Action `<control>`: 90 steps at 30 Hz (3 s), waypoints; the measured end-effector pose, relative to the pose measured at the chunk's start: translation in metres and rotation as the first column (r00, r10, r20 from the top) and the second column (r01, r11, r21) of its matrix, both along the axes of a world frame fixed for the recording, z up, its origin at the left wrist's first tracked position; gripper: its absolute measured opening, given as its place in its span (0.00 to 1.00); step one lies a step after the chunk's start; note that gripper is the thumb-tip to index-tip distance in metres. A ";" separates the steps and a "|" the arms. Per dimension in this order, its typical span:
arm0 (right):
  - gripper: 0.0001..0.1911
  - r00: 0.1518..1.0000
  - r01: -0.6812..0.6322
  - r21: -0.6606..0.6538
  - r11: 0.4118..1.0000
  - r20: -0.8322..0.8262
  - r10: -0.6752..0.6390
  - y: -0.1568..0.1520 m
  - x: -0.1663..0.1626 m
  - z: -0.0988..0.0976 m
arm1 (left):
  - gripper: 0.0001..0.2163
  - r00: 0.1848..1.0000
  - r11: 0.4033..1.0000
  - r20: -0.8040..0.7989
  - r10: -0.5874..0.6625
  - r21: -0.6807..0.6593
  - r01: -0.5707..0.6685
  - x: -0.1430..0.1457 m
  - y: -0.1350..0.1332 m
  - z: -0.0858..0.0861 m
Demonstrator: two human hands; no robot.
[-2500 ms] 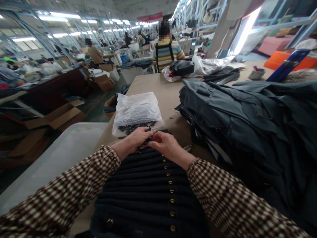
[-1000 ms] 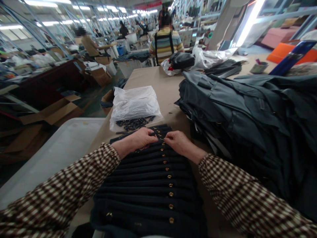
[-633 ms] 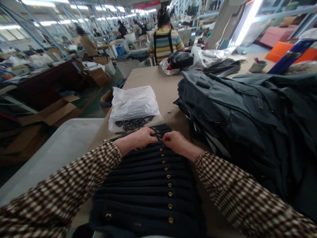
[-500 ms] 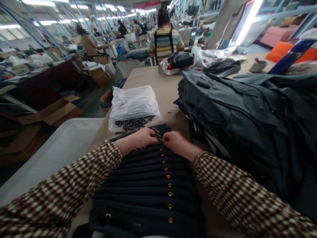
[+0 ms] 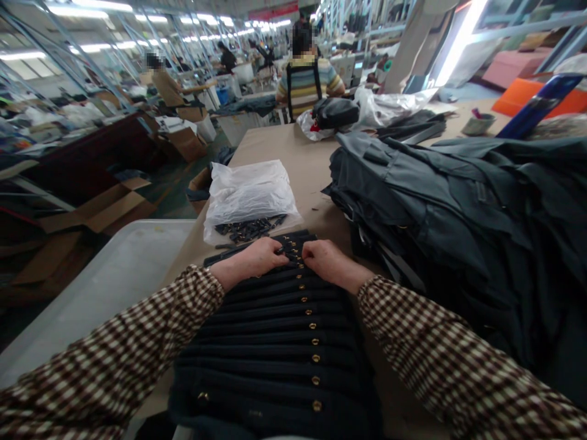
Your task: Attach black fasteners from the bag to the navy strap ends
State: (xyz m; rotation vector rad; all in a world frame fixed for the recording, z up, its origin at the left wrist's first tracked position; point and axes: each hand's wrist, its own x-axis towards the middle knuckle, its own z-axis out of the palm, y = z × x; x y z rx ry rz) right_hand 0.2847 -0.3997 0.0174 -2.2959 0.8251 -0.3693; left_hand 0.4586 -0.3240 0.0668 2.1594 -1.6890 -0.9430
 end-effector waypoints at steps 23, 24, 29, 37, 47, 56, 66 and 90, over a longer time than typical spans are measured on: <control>0.03 0.816 0.082 0.067 0.994 0.569 -0.105 0.031 0.000 0.024 | 0.09 0.596 0.923 -0.751 0.284 0.047 -0.382 -0.027 0.028 0.024; 0.02 0.862 0.071 -0.063 0.995 0.505 -0.030 0.030 -0.004 0.022 | 0.10 0.581 0.933 -0.762 0.287 0.085 -0.349 -0.027 0.030 0.023; 0.08 0.888 -0.033 -0.305 0.952 0.428 0.168 0.034 -0.010 0.013 | 0.10 0.593 0.961 -0.758 0.273 0.187 -0.203 -0.026 0.034 0.018; 0.09 0.979 -0.063 0.079 0.995 0.199 0.046 0.031 -0.016 0.006 | 0.04 0.941 0.995 -0.329 0.079 0.085 -0.054 -0.020 0.027 0.012; 0.11 0.997 -0.070 0.002 0.998 0.020 0.070 0.027 -0.013 -0.003 | 0.06 0.993 0.993 -0.061 -0.100 0.054 0.103 -0.015 0.018 -0.003; 0.10 0.995 -0.077 -0.091 0.993 -0.075 0.070 0.026 -0.007 -0.006 | 0.06 0.986 0.987 0.049 -0.159 -0.024 0.161 -0.019 0.018 -0.005; 0.07 0.985 -0.034 0.042 0.999 0.170 0.026 0.024 -0.003 -0.002 | 0.07 0.991 0.992 0.095 -0.097 -0.072 0.104 -0.002 0.030 0.009; 0.15 0.615 -0.309 0.750 0.585 0.627 -0.479 0.053 0.007 0.021 | 0.06 0.723 0.986 -0.671 0.162 0.073 -0.153 -0.024 0.048 0.018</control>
